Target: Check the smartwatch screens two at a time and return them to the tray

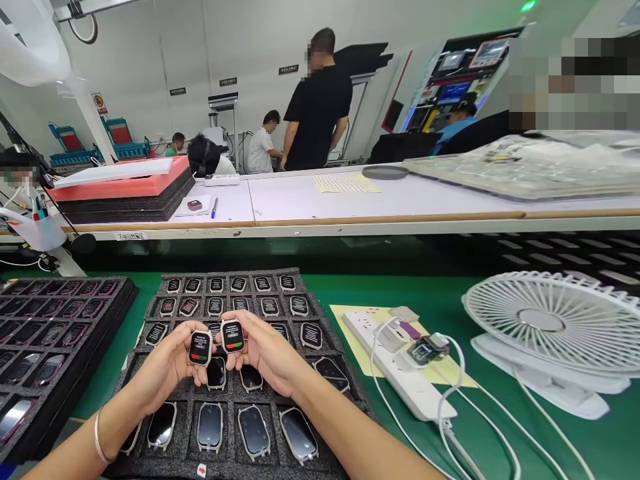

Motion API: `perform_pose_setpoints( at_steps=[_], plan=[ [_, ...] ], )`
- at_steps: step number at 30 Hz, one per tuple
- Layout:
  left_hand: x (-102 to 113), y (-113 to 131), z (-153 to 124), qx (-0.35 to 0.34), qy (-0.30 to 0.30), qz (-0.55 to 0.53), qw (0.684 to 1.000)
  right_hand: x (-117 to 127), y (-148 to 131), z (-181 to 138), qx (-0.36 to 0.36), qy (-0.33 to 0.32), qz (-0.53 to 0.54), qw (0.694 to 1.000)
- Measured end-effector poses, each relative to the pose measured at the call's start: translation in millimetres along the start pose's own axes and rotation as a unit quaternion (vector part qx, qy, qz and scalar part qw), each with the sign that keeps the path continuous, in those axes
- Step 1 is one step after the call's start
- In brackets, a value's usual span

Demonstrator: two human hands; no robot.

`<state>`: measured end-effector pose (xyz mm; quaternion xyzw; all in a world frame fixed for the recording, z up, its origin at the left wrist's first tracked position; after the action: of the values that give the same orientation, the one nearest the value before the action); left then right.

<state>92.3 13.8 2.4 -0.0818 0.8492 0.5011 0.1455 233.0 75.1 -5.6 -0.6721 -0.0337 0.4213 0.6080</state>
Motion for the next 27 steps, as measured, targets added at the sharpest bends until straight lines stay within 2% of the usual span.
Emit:
perform_pose_setpoints(
  at_steps=[5, 10, 18, 27],
  plan=[
    [-16.6, 20.5, 2.8, -0.031, -0.005, 0.007, 0.999, 4.5, -14.9, -5.1, 0.027, 0.049, 0.013, 0.998],
    [-9.4, 11.8, 19.5, -0.029, 0.038, -0.001, 0.999, 22.6, -14.7, -1.2, 0.022, 0.110, 0.005, 0.994],
    [3.3, -1.7, 27.0, -0.020, 0.062, -0.014, 0.998, 24.9, 8.1, 1.7, 0.014, 0.054, 0.003, 0.998],
    [1.7, -3.8, 28.1, -0.053, 0.064, 0.042, 0.996, 22.6, 8.1, -2.8, 0.008, 0.023, -0.024, 0.999]
  ],
)
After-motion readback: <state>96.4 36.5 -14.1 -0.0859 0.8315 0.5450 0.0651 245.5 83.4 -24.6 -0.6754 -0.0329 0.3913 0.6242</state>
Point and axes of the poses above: each hand's wrist, its own z-axis towards the middle knuckle, its own x-axis out of the back of the hand, y = z × x, the point moved 5 cm from there along z, towards the middle knuckle, and after that the axes turned 15 degrees about x, right-handed, at the moved point
